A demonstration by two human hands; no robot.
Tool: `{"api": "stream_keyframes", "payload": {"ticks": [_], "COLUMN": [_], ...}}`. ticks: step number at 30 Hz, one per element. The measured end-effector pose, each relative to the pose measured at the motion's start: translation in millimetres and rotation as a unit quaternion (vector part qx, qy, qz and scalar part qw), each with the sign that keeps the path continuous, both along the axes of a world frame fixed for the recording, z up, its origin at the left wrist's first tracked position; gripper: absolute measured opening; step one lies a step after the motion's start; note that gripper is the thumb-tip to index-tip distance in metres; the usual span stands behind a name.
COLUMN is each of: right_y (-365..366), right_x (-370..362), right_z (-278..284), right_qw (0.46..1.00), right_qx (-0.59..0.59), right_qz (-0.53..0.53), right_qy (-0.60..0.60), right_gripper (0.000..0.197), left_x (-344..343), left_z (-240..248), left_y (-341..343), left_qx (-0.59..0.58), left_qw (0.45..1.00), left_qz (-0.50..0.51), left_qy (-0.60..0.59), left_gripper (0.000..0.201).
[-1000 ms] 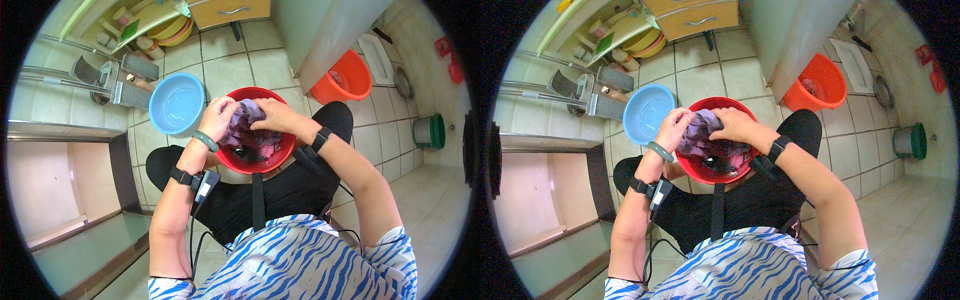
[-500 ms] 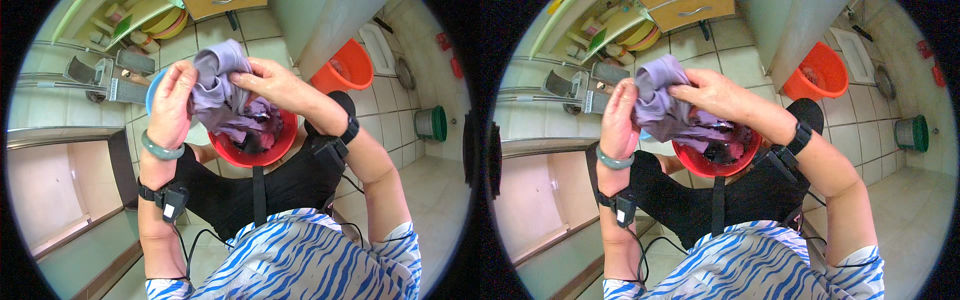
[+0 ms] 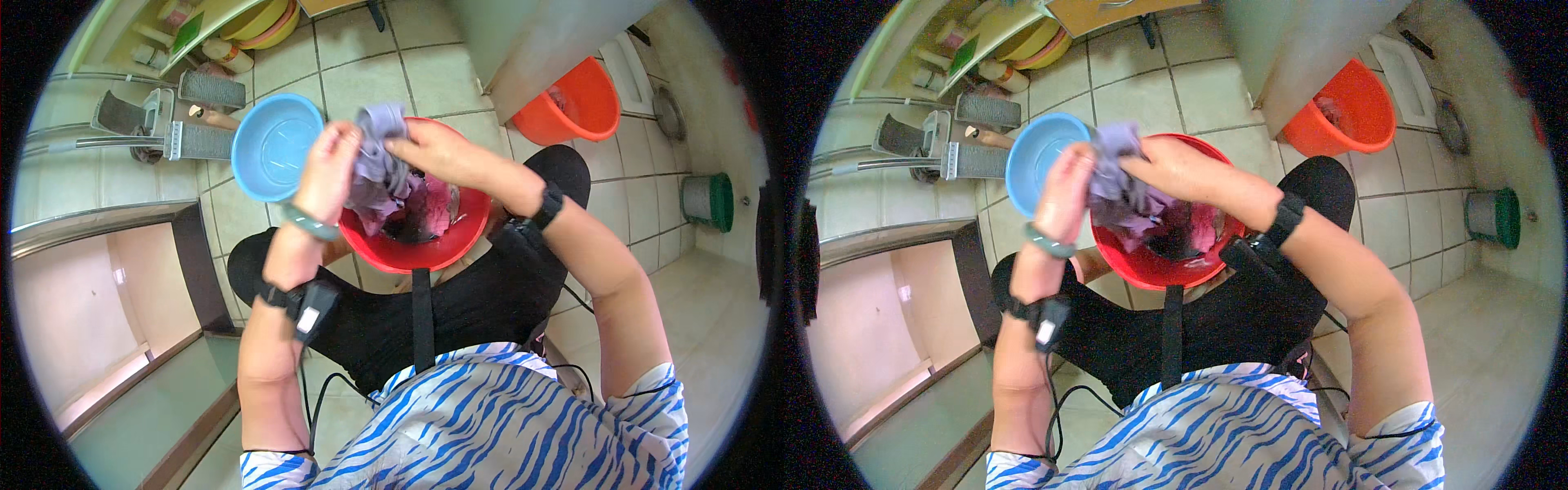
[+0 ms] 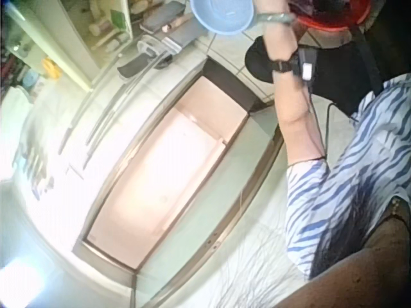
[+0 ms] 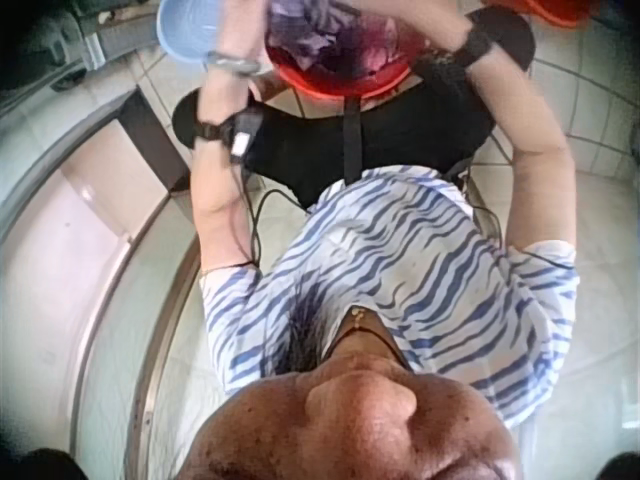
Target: The person washes laundry by hand in a bucket, scrubbing, squeezing, and wringing out pieces of clothing.
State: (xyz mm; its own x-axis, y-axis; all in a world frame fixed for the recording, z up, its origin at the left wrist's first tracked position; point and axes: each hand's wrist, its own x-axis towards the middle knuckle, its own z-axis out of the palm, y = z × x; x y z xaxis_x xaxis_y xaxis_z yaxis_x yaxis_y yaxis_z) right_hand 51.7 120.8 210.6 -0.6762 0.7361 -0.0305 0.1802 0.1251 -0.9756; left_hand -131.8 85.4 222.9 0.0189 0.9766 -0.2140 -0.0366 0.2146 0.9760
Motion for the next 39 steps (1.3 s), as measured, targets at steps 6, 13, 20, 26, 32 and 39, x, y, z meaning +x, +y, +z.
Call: {"api": "stream_keyframes", "payload": {"ticks": [6,13,20,26,32,39], "right_y": [7,47,66,78,69,74], "right_x": [26,29,37,15,10,11], "right_z": [-108,-93,-76,-64,-55,-66], "right_qw": [0.923,0.962,0.971,0.970,0.979,0.995], "right_qx": [0.046,0.001,-0.152,-0.149,-0.023,-0.028], "right_qz": [0.041,0.025,0.053,0.087,0.092,0.038], "right_qy": [-0.380,-0.270,-0.175,-0.172,-0.182,-0.087], "right_gripper": [0.044,0.032,0.030,0.032,0.032,0.032], "left_x": [19,76,81,54,43,32], "left_z": [-183,-222,-294,-344,-324,-308], "left_y": [-7,3,-2,-9,1,36], "left_qx": [-0.098,-0.246,-0.271,-0.242,-0.236,-0.199], "left_qw": [0.929,0.761,0.721,0.777,0.810,0.852], "left_qz": [-0.004,-0.283,-0.356,-0.372,-0.350,-0.296], "left_qy": [0.357,0.529,0.529,0.446,0.408,0.382], "left_gripper": [0.023,0.081,0.067,0.066,0.060,0.046]}}
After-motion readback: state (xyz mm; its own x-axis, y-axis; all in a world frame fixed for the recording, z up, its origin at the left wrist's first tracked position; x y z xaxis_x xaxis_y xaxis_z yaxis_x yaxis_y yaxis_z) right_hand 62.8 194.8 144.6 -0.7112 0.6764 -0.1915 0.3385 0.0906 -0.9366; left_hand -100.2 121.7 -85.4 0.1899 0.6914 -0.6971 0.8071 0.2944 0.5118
